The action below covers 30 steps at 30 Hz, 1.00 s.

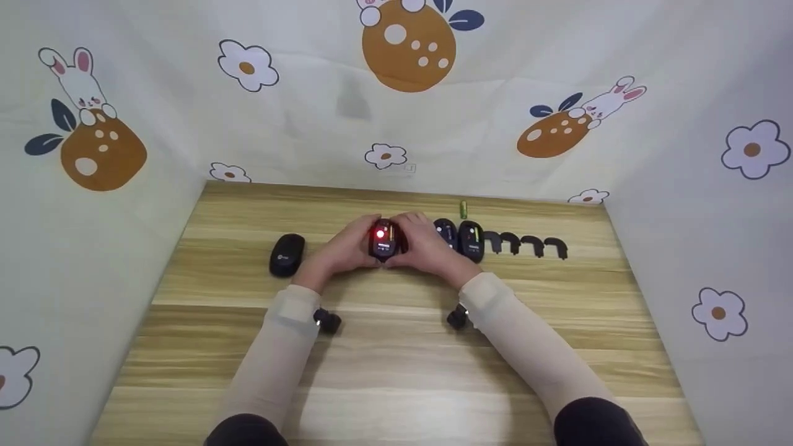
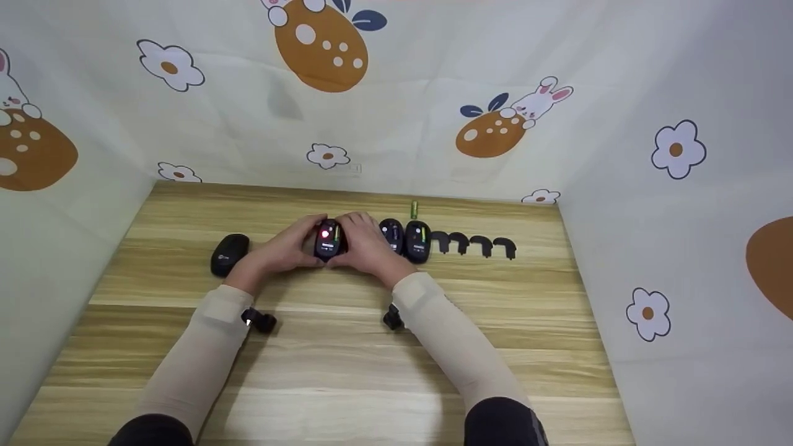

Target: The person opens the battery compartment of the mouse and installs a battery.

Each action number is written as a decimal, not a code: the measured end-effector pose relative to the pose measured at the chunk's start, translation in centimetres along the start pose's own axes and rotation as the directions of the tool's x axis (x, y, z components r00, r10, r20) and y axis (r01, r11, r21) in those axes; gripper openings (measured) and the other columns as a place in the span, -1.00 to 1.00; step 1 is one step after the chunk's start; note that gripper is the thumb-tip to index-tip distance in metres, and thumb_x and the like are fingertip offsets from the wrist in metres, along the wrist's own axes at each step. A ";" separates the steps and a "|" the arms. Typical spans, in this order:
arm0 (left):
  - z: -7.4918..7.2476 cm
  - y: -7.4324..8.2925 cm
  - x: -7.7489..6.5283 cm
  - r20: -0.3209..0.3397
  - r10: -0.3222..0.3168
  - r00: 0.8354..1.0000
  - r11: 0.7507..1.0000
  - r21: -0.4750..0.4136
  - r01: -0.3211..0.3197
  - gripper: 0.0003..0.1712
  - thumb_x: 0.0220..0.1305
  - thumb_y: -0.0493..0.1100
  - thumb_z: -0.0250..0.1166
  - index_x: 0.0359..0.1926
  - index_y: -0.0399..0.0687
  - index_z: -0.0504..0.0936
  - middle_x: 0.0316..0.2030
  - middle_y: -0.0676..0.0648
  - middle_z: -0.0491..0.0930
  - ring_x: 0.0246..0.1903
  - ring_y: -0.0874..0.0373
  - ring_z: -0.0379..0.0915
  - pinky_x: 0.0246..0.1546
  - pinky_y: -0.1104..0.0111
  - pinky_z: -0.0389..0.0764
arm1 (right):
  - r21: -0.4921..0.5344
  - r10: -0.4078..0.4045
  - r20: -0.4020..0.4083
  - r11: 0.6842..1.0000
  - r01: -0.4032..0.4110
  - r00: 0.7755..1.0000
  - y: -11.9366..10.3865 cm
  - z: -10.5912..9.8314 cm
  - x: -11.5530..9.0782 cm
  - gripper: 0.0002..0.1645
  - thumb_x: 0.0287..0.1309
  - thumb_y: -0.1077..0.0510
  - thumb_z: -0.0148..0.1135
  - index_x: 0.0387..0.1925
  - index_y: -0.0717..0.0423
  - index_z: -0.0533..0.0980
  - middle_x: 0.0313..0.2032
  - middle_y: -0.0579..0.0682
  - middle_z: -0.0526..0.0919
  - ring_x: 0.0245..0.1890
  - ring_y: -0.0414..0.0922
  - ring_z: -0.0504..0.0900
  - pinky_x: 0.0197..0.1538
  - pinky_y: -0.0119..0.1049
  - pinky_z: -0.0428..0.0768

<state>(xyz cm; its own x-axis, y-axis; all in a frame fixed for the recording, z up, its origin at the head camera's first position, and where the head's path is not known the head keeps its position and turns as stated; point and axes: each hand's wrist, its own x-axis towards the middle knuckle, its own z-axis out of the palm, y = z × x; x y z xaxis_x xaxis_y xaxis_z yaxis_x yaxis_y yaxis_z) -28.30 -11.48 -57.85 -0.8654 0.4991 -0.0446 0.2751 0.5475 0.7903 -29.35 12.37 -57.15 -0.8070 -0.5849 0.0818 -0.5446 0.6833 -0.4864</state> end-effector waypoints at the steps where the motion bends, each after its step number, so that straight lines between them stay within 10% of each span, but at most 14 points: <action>1: 0.0 0.1 -0.1 -0.002 0.002 1.000 1.000 0.001 -0.002 0.30 0.06 -0.33 0.72 0.70 -0.33 0.12 0.62 -0.37 0.24 0.63 -0.27 0.14 0.70 -0.03 0.09 | 0.000 0.000 -0.002 1.000 0.000 1.000 0.0 0.0 0.0 0.17 -0.01 -0.22 0.80 0.51 0.14 0.44 0.37 0.08 0.59 0.43 0.05 0.41 0.58 -0.05 0.31; 17: -1.3 0.8 -2.8 -0.073 -0.009 0.997 0.996 0.083 0.016 0.12 0.24 -0.19 0.64 0.71 -0.03 0.25 0.65 -0.20 0.23 0.64 -0.19 0.15 0.64 -0.10 0.23 | 0.126 -0.026 -0.105 0.991 0.040 0.994 -1.1 0.2 -1.4 0.11 0.07 -0.14 0.77 0.52 0.17 0.42 0.42 0.08 0.55 0.46 0.03 0.39 0.60 -0.06 0.31; 30: -5.5 -0.1 -7.2 -0.190 0.056 0.980 0.993 0.113 -0.035 -0.35 0.42 -0.16 0.54 0.48 -0.01 0.60 0.48 -0.09 0.53 0.52 -0.18 0.36 0.54 -0.20 0.36 | 0.142 -0.103 -0.154 0.982 0.126 0.983 -4.8 1.6 -0.5 0.07 0.14 -0.15 0.73 0.49 0.25 0.42 0.43 0.14 0.52 0.47 0.08 0.43 0.59 -0.02 0.38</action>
<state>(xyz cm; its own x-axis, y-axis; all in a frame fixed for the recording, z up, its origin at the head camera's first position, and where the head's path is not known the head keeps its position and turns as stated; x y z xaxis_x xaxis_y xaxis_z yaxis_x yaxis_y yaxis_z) -24.42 -18.79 -54.22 -0.9123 0.3924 0.1168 0.3509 0.6023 0.7170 -25.96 8.66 -56.20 -0.7718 -0.5784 0.2643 -0.6036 0.5354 -0.5908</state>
